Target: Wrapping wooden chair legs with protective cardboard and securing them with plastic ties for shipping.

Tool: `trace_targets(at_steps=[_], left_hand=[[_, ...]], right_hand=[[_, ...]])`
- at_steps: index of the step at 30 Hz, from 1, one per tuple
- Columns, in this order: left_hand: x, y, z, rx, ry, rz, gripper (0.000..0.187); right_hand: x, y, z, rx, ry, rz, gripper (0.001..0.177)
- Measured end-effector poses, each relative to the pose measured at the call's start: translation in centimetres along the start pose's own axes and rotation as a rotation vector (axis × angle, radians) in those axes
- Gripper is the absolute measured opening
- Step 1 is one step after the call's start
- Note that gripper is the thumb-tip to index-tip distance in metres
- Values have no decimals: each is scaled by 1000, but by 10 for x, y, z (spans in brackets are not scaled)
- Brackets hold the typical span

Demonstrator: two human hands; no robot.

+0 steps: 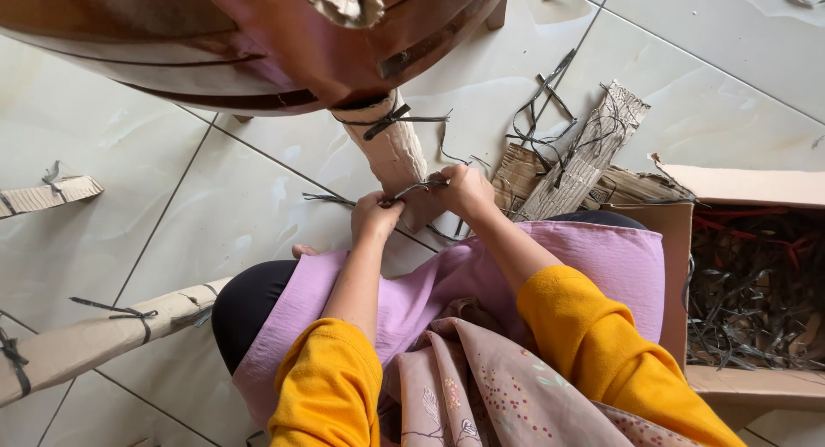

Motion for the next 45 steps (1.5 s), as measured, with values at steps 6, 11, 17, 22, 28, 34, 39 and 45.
trace_targets(at_steps=[6, 11, 17, 22, 28, 34, 39, 45], left_hand=[[11, 4, 21, 16, -37, 109, 36], [23, 24, 36, 163, -148, 256, 27], [3, 3, -9, 119, -83, 226, 39], [9, -18, 23, -260, 148, 401, 55], [13, -8, 46, -414, 161, 699, 60], [-10, -21, 14, -343, 153, 846, 69], [-16, -34, -3, -277, 149, 736, 84], [-11, -40, -22, -113, 39, 364, 71]], right_hand=[[3, 1, -4, 38, 36, 4, 31], [2, 0, -9, 82, 132, -141, 20], [14, -14, -35, 36, 222, -216, 39], [23, -28, -34, -102, 138, -196, 17], [-5, 10, 13, -168, 72, -452, 28], [-3, 3, 17, -92, 88, -722, 18], [51, -36, -37, -17, 81, -741, 63], [50, -38, -49, -57, 108, -350, 41]])
Point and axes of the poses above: each hand's wrist, its own z-axis away from the middle knuckle, its own y-axis out of the back of the hand, x = y × z, the point moved 5 cm from there along -z, towards the middle knuckle, and after that the axes turned 10 degrees about y, right-handed, at the moved point
